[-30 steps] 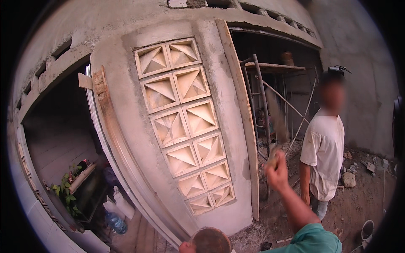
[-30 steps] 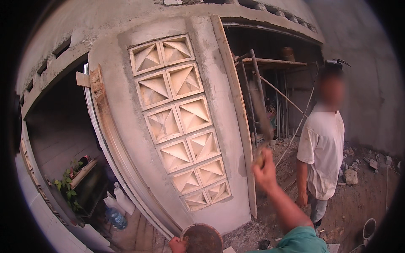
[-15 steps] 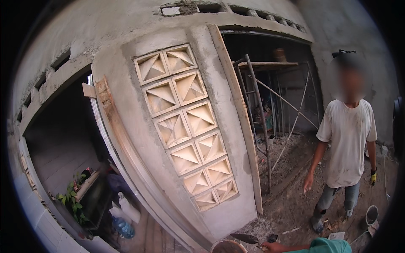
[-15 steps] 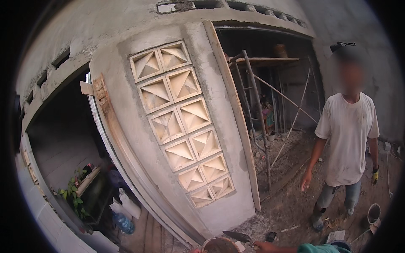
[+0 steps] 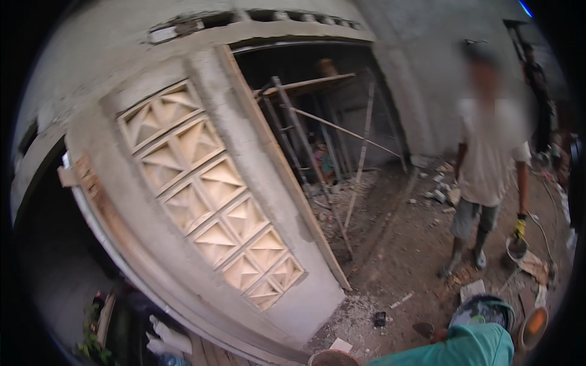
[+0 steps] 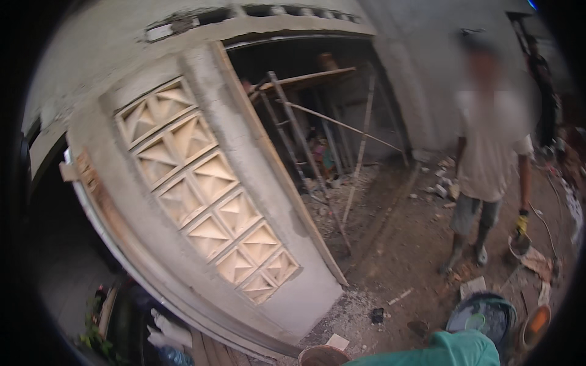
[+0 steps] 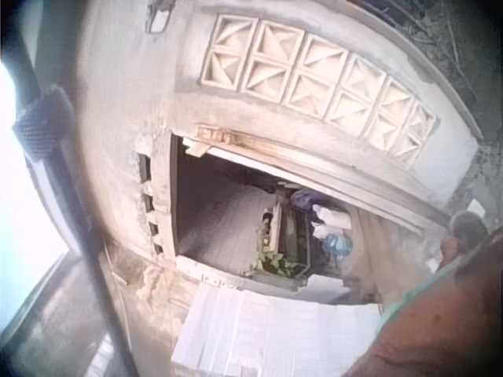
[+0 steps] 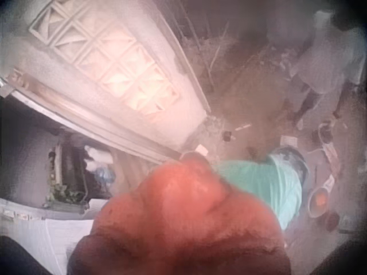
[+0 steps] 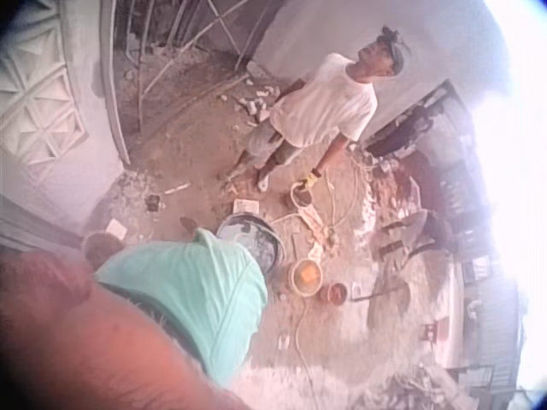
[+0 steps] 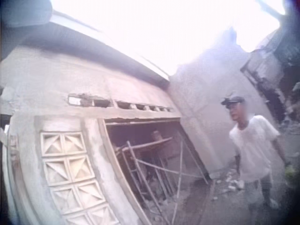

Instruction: The person scoops wet cement from a bucket using a trowel and applies it to a wall surface. The worker moves around a construction site, carrying the bucket and trowel, and eventually descends a set of stairs to continue the task.

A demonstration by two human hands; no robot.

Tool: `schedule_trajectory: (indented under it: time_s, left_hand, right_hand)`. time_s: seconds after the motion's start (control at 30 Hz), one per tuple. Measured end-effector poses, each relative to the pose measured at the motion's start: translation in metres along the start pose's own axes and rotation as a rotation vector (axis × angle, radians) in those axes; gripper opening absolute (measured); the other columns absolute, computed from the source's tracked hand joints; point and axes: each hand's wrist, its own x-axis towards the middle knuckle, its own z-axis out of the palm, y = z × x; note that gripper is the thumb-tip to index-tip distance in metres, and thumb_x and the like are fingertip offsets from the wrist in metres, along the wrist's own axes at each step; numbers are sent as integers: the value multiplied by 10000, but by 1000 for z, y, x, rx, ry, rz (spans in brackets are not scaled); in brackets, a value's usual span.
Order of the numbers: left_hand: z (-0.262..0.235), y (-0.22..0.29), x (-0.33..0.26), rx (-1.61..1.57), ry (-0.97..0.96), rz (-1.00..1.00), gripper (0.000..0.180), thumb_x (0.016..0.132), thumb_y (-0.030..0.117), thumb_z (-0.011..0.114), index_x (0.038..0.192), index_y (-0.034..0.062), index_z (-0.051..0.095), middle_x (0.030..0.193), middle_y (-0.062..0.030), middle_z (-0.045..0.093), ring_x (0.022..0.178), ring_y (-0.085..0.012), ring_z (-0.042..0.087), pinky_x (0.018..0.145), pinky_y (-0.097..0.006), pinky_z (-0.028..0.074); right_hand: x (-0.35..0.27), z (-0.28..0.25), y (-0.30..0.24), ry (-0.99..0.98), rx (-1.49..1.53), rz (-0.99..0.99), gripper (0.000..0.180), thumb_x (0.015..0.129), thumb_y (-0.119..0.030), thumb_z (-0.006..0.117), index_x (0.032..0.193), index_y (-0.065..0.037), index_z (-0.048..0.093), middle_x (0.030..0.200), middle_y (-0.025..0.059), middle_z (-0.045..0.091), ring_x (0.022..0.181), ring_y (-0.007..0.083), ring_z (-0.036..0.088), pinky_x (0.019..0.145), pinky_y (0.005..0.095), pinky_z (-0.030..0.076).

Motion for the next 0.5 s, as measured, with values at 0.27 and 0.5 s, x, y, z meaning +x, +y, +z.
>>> schedule_trajectory:
  time_s: [0.27, 0.5]
  left_hand:
    - [33, 63, -24, -213, -82, -8, 66, 746, 53, 583, 733, 55, 518, 739, -85, 534, 701, -253, 515, 616, -401, 430]
    - [46, 76, -65, -316, -91, -76, 145, 709, 5, 598, 689, 70, 470, 702, -43, 490, 665, -196, 477, 579, -363, 412]
  right_hand:
    - [-7, 112, 113, -83, -121, -26, 342, 753, -250, 688, 1040, -68, 657, 896, 155, 685, 834, 324, 673, 748, 445, 540]
    - [29, 199, 169, -49, -478, -443, 315, 740, -254, 689, 991, -64, 689, 896, 161, 696, 831, 344, 680, 743, 460, 542]
